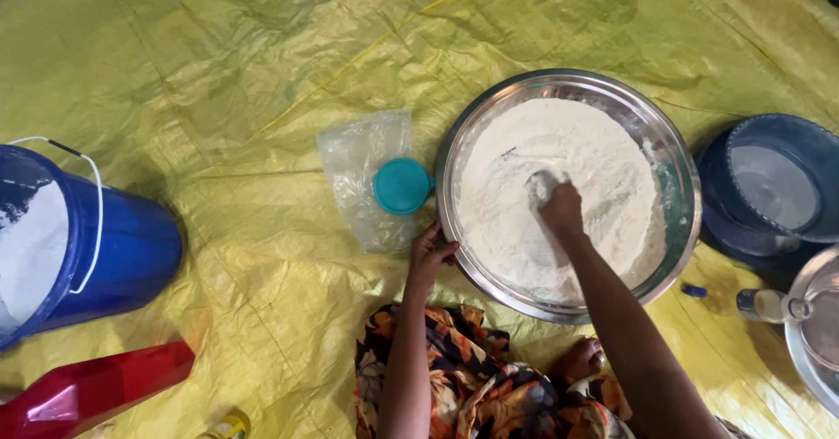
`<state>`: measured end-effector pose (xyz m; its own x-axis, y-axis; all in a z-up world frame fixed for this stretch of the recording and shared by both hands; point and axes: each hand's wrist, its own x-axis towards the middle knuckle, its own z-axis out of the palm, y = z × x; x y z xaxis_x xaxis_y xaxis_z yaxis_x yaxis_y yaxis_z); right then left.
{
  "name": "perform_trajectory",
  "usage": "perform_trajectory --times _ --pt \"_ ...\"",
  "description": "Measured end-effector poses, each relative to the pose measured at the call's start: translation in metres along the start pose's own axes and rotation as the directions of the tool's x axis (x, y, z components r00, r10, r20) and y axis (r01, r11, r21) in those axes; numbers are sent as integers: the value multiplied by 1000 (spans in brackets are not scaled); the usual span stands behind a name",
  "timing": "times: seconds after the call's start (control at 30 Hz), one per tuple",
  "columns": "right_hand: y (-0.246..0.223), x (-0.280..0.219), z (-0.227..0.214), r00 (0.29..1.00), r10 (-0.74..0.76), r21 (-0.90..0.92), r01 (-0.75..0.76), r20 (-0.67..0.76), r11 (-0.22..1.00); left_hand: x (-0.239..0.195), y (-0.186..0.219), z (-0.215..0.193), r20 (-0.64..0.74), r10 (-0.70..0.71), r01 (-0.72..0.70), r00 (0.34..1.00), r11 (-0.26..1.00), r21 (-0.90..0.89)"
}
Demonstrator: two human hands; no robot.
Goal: The person sits on a yellow tarp and mixes white flour in a large metal bowl using their right hand. They pour a small amount of liquid from a plastic bottle into the flour and continue mixing by hand.
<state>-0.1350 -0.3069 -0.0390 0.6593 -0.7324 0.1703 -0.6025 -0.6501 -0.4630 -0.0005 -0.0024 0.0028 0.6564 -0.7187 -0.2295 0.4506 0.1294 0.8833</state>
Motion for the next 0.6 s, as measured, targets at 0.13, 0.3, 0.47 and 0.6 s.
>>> perform_trajectory --times 0.13,0.3,0.47,0.6 --pt "34 23 -13 975 75 306 -8 -208 952 6 -5 -1 -39 -18 18 999 1000 16" --pt "30 26 -47 892 439 603 -294 -104 741 8 -12 -3 -57 -26 27 998 999 28" --pt "16 32 -82 858 503 486 -486 107 727 8 -13 -2 -36 3 -3 999 1000 23" --pt "6 28 -106 807 464 441 -589 366 677 3 -15 -1 7 14 -15 1000 995 96"
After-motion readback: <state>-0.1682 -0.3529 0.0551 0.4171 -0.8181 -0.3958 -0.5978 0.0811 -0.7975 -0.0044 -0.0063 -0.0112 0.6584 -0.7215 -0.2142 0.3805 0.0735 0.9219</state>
